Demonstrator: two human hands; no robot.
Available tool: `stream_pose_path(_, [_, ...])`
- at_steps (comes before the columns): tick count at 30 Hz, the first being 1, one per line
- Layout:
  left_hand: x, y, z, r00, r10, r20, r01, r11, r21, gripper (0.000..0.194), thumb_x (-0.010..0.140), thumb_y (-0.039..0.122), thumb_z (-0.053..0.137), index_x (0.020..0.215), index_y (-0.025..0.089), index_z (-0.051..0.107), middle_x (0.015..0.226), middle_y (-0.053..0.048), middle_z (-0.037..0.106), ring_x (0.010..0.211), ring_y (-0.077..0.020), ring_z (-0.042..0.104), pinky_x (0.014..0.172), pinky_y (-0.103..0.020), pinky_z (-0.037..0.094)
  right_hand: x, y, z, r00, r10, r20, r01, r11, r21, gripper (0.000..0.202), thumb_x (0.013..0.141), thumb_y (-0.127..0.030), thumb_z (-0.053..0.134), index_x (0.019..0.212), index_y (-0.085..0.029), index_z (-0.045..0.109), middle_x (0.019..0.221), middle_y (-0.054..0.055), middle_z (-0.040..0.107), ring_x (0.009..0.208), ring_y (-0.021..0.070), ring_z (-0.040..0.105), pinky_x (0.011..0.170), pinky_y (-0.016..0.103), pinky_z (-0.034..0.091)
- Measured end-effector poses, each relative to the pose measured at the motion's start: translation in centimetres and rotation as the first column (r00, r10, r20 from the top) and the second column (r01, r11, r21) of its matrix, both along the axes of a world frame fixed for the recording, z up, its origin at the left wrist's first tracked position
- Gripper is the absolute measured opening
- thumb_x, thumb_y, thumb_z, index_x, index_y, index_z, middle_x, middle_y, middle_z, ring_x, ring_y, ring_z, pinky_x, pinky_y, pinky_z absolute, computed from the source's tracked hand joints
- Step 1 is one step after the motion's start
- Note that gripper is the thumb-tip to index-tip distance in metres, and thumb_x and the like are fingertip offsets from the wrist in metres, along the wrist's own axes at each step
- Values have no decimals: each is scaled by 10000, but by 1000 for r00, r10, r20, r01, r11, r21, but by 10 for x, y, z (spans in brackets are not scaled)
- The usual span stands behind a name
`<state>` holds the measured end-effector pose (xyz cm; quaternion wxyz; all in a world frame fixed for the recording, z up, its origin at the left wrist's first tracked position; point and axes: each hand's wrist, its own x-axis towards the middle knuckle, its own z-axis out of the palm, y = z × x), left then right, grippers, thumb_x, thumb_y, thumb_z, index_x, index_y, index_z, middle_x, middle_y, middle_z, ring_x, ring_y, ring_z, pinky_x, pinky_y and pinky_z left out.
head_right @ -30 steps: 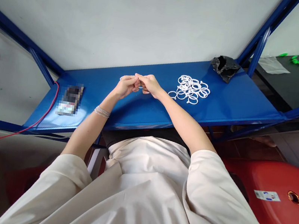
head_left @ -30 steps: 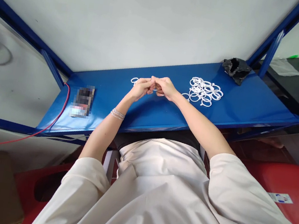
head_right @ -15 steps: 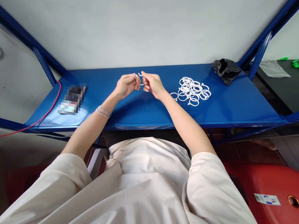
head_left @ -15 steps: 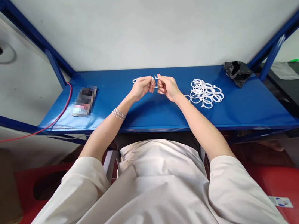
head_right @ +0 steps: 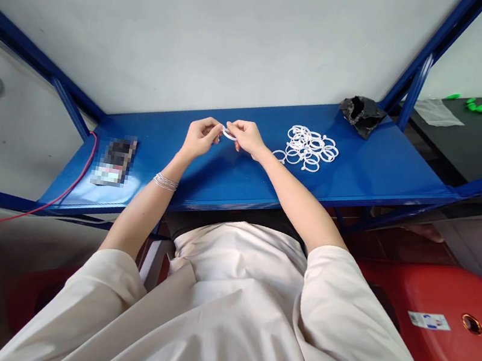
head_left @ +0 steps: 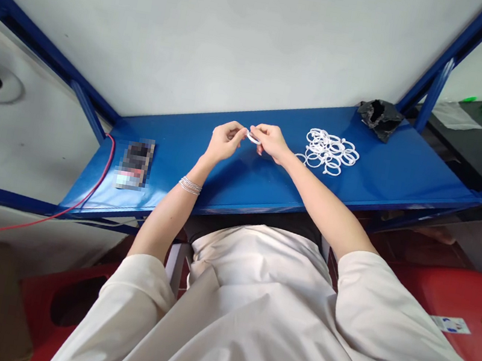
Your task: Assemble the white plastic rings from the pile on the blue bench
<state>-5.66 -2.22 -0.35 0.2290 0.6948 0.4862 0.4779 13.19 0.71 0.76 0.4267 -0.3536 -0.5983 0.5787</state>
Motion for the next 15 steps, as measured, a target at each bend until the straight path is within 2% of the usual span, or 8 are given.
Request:
stream_pose_path(3, [-3,0,-1,996,73,-58,-71,997,34,501,1027,700,697,851,231,686,698,-16,684,605,-149,598,621,-314,448,-2,-3,-1,997,19,78,-24,998,64,575,996,-720,830,792,-229,612,684,-24,642,480,112,520,431,241,406])
stream_pose_path(6, [-3,2,-3,992,102,-73,-100,995,28,479,1022,673,706,833,233,687,652,-6,641,591,-151,565,609,-318,423,-2,-8,0,981,45,190,-76,984,161,590,1013,-756,780,795,-232,620,705,-20,643,540,133,557,475,252,403])
stream_pose_path(8, [-2,3,-5,993,93,-66,-93,996,7,475,1017,672,706,833,234,685,665,-10,650,599,-151,565,611,-316,428,-2,-10,0,967,28,253,-86,971,223,569,1071,-693,731,764,-233,598,680,-18,620,606,152,586,553,255,422])
stream_pose_path(12, [-1,3,-6,999,18,-46,-20,999,-44,509,1009,713,700,837,234,668,721,-26,685,615,-148,581,611,-308,447,-1,-9,0,950,-56,308,-51,943,329,475,1154,-437,627,734,-218,594,740,9,668,781,183,631,737,263,455])
stream_pose_path(15, [0,3,-5,998,-61,-12,60,995,-76,579,1008,784,672,824,235,652,699,-25,659,602,-147,585,600,-306,460,1,-7,-2,939,-90,331,-39,931,364,519,1155,-386,581,666,-214,553,684,5,610,729,177,590,694,269,424])
